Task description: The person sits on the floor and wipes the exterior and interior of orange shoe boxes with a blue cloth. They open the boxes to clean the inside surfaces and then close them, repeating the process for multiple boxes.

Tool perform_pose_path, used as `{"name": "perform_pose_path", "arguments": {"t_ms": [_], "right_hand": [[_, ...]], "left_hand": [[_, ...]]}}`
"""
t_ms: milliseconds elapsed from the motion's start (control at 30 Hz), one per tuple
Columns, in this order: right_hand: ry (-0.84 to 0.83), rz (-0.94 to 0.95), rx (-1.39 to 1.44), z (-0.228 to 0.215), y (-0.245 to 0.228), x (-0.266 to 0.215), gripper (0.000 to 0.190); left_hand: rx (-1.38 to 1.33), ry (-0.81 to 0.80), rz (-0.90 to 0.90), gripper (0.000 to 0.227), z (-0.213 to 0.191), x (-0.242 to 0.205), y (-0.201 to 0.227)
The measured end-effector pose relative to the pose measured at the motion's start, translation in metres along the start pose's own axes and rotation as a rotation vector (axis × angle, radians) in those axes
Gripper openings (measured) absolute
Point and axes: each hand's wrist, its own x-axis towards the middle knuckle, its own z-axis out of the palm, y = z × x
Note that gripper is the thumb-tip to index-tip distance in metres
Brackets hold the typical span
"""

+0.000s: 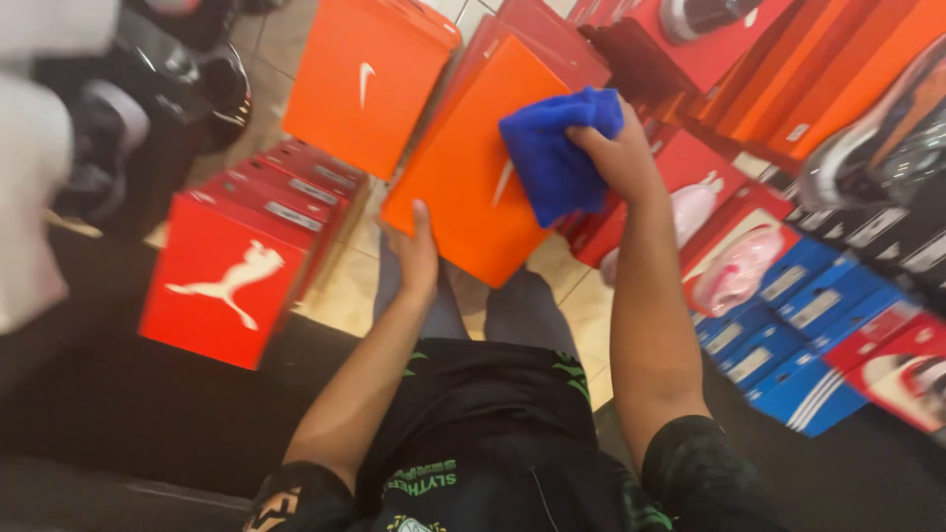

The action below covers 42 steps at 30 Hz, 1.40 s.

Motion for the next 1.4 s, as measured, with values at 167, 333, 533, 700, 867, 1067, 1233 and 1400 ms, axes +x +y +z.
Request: {"name": "perform_pose_path", "arguments": {"t_ms": [167,333,533,700,867,1067,1233,1400], "right_hand": [[0.055,-0.464,0.064,-0.032,-0.045,-0.058,0.049],[0.061,-0.905,0.103,-0.024,-0.076,-0.121,0.065],[-0.281,-0.778,-0.554,0.026,-0.065,-0.132,0.091],[-0.077,-0.962,-0.934,0.099,-0.016,-0.111,0.066],[-0.105,-1.019,-0.939,0.062,-0.028,-0.059,0.067],[0.149,-0.764,-0.934,0.107,-0.079,-0.039,0.067],[-0.002,-0.954,-0.912,0.137,-0.050,-0.104,0.062],[0.316,-0.629,-0.881,0.073,-0.034,-0.062,0.063]], "left_hand": [[-0.107,0.250,0.284,0.087,0.030,0.026,-0.102],[-0.231,0.395,0.334,0.080,0.053,0.036,-0.101],[-0.152,0.433,0.403,0.087,0.048,0.039,-0.093],[-0.240,0.401,0.456,0.057,0.048,0.037,-0.093],[-0.239,0.334,0.492,0.057,0.040,0.030,-0.074],[-0.332,0.410,0.546,0.042,0.044,0.027,-0.078],[-0.422,0.341,0.464,0.048,0.042,0.025,-0.081],[-0.312,0.248,0.460,0.053,0.034,0.011,-0.071]]}}
